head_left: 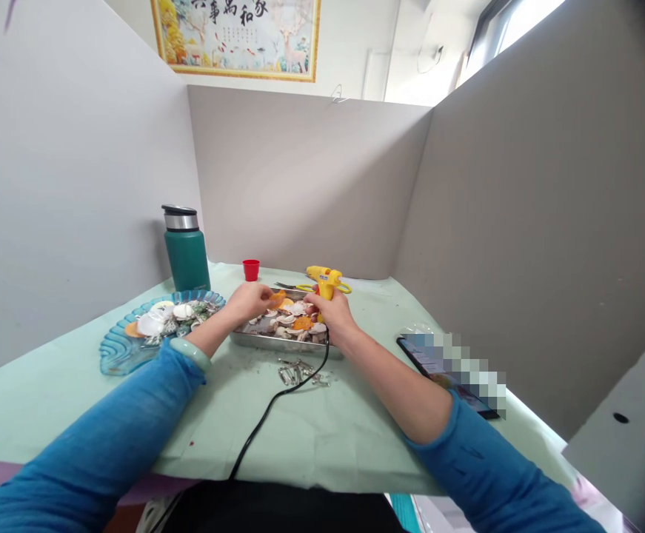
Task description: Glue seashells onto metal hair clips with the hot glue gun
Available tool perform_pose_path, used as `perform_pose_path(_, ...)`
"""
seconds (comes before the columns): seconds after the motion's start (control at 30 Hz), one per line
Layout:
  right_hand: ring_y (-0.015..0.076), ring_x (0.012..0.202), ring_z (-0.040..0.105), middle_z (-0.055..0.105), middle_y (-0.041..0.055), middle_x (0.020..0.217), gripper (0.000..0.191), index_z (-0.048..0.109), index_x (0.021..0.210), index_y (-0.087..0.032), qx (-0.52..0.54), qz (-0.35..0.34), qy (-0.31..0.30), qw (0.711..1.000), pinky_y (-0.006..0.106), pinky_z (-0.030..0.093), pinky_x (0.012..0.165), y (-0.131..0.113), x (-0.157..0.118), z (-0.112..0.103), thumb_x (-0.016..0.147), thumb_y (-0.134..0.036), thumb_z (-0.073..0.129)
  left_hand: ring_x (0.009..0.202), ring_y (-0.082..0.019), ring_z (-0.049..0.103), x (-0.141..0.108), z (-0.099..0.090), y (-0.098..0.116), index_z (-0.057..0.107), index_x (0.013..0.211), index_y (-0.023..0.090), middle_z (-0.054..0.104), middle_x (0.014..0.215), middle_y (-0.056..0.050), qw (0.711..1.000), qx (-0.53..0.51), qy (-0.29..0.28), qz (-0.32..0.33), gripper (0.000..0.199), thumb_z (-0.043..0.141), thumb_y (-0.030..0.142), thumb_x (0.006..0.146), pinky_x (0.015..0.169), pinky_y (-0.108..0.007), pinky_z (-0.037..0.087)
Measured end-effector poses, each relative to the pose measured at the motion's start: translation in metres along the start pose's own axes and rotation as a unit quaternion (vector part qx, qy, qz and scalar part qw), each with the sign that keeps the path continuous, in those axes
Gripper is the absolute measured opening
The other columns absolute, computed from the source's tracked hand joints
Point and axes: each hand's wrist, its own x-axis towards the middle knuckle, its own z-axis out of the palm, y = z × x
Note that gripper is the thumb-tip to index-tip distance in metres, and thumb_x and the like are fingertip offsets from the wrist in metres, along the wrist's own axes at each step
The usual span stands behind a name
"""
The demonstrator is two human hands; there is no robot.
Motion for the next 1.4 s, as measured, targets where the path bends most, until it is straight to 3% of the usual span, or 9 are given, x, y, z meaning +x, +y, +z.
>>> perform_pose_path(0.1,0.0093,0.047,0.054,0.058,-0.0035,0.063,0.028,0.050,0.087,-0.017,-0.009,0.001,0.000,1.000,0.018,0.039,0.036,-0.001,-0.001,0.000,0.063,-0.012,0.062,0.077,-0.019,0.064,0.001,-0.003,-0.001,0.070,0.093,0.016,0.072,0.088,-0.008,0.994,-0.061,-0.084,0.043,0.027,0.062,0.030,0.071,0.062,-0.023,0.047)
perform_pose_path(0.17,0.0093,0.046,0.054,0.057,-0.0036,0.063,0.029,0.050,0.087,-0.018,-0.009,0.005,-0.002,1.000,0.018,0.040,0.036,-0.001,-0.001,0.001,0.063,-0.012,0.063,0.079,-0.019,0.064,0.004,-0.005,-0.003,0.070,0.097,0.016,0.072,0.090,-0.008,0.996,-0.039,-0.067,0.047,0.029,0.057,0.030,0.075,0.063,-0.024,0.047)
perform_pose_path(0.3,0.0095,0.047,0.055,0.057,-0.0035,0.063,0.027,0.050,0.086,-0.017,-0.009,0.000,-0.008,1.000,0.017,0.039,0.035,0.000,-0.001,0.001,0.063,-0.013,0.062,0.082,-0.024,0.063,0.012,-0.007,-0.009,0.074,0.081,0.019,0.071,0.087,-0.010,0.964,0.260,0.035,0.032,0.019,0.057,0.024,0.071,0.070,-0.028,0.045)
perform_pose_path(0.47,0.0090,0.046,0.055,0.058,-0.0034,0.066,0.027,0.050,0.085,-0.018,-0.020,-0.002,-0.021,1.000,0.017,0.039,0.035,0.002,0.000,0.000,0.062,-0.014,0.062,0.084,-0.029,0.063,0.016,0.006,-0.013,0.073,0.079,0.017,0.070,0.087,-0.017,0.903,0.427,-0.017,0.030,0.018,0.064,0.024,0.064,0.068,-0.031,0.044)
perform_pose_path(0.67,0.0095,0.047,0.056,0.059,-0.0026,0.066,0.024,0.050,0.083,-0.018,-0.026,0.001,-0.022,0.999,0.017,0.039,0.035,0.006,0.002,-0.001,0.062,-0.016,0.062,0.072,-0.021,0.061,0.019,0.006,-0.017,0.072,0.072,0.020,0.070,0.077,-0.008,0.934,0.334,-0.095,0.089,0.012,0.061,0.019,0.065,0.066,-0.026,0.042)
perform_pose_path(0.8,0.0093,0.045,0.055,0.059,-0.0028,0.065,0.026,0.051,0.084,-0.018,-0.031,-0.003,-0.026,0.999,0.017,0.040,0.035,0.008,0.004,-0.002,0.061,-0.016,0.064,0.076,-0.020,0.061,0.025,-0.002,-0.021,0.073,0.082,0.018,0.071,0.083,-0.009,0.957,0.270,-0.003,0.103,0.020,0.055,0.020,0.072,0.070,-0.025,0.042)
perform_pose_path(1.03,0.0088,0.045,0.055,0.059,-0.0028,0.065,0.024,0.051,0.083,-0.018,-0.036,-0.004,-0.026,0.999,0.017,0.039,0.034,0.009,0.005,-0.002,0.063,-0.016,0.062,0.082,-0.022,0.062,0.026,0.007,-0.021,0.073,0.088,0.021,0.071,0.090,-0.009,0.938,0.331,-0.067,0.084,0.025,0.057,0.016,0.069,0.072,-0.025,0.042)
perform_pose_path(1.27,0.0087,0.045,0.055,0.059,-0.0025,0.067,0.023,0.050,0.083,-0.018,-0.025,-0.012,-0.034,0.999,0.017,0.039,0.035,0.008,0.003,-0.002,0.063,-0.017,0.062,0.091,-0.027,0.061,0.031,0.008,-0.025,0.067,0.106,0.015,0.068,0.100,-0.016,0.941,0.320,-0.050,0.099,0.041,0.055,0.010,0.067,0.078,-0.030,0.042)
perform_pose_path(1.4,0.0089,0.045,0.055,0.059,-0.0026,0.066,0.022,0.050,0.082,-0.018,-0.029,-0.006,-0.028,0.999,0.017,0.039,0.035,0.006,0.002,-0.002,0.063,-0.016,0.061,0.086,-0.024,0.061,0.030,0.009,-0.025,0.069,0.096,0.018,0.069,0.094,-0.012,0.940,0.320,-0.072,0.095,0.034,0.058,0.011,0.064,0.076,-0.028,0.042)
